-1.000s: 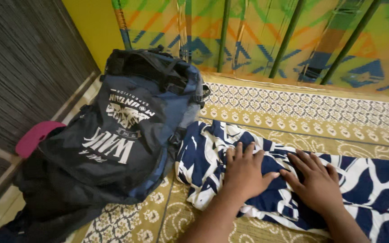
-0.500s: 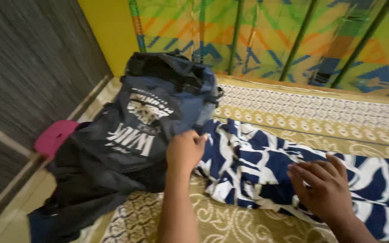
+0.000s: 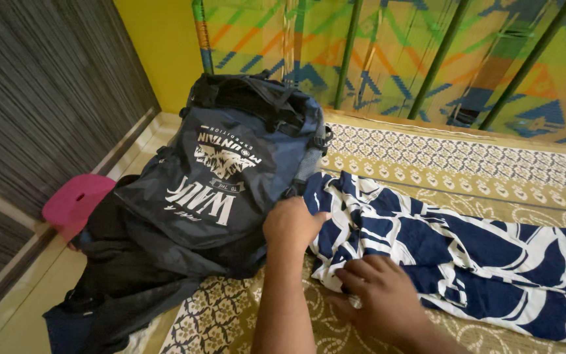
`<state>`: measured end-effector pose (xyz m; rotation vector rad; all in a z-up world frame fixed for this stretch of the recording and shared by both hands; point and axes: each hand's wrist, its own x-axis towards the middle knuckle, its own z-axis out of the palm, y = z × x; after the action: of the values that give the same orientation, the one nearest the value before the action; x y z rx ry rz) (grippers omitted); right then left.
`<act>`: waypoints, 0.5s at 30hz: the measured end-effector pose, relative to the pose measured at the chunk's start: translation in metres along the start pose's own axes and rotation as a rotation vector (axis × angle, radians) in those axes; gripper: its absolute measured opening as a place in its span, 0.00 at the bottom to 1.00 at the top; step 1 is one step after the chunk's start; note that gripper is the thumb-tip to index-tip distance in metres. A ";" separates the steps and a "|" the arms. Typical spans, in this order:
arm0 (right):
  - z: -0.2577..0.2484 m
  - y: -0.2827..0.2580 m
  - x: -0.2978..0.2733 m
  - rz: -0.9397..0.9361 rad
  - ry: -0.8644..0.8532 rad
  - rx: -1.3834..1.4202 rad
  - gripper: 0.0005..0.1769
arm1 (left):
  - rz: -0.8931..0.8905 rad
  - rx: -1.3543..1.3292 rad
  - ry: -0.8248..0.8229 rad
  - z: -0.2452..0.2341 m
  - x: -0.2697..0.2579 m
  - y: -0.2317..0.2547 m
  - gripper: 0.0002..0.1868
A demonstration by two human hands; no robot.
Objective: The person folds a blue and white patterned garment on a bed, then places it into a black backpack. The person then picks up a pair of black pants and begins to fold them.
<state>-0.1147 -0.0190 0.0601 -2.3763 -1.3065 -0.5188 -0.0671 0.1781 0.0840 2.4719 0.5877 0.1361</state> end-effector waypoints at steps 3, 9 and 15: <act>0.017 -0.002 -0.003 0.044 0.007 -0.029 0.18 | -0.033 0.061 -0.139 -0.003 0.002 0.002 0.34; 0.037 0.019 -0.021 0.100 0.091 0.147 0.10 | 0.009 0.131 -0.381 0.016 0.015 -0.016 0.27; 0.034 0.031 -0.023 0.098 0.182 0.355 0.06 | 0.040 0.118 -0.258 0.034 0.032 -0.030 0.17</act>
<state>-0.0950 -0.0336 0.0153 -2.0378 -1.0929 -0.4229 -0.0421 0.1959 0.0381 2.5606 0.4471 -0.2049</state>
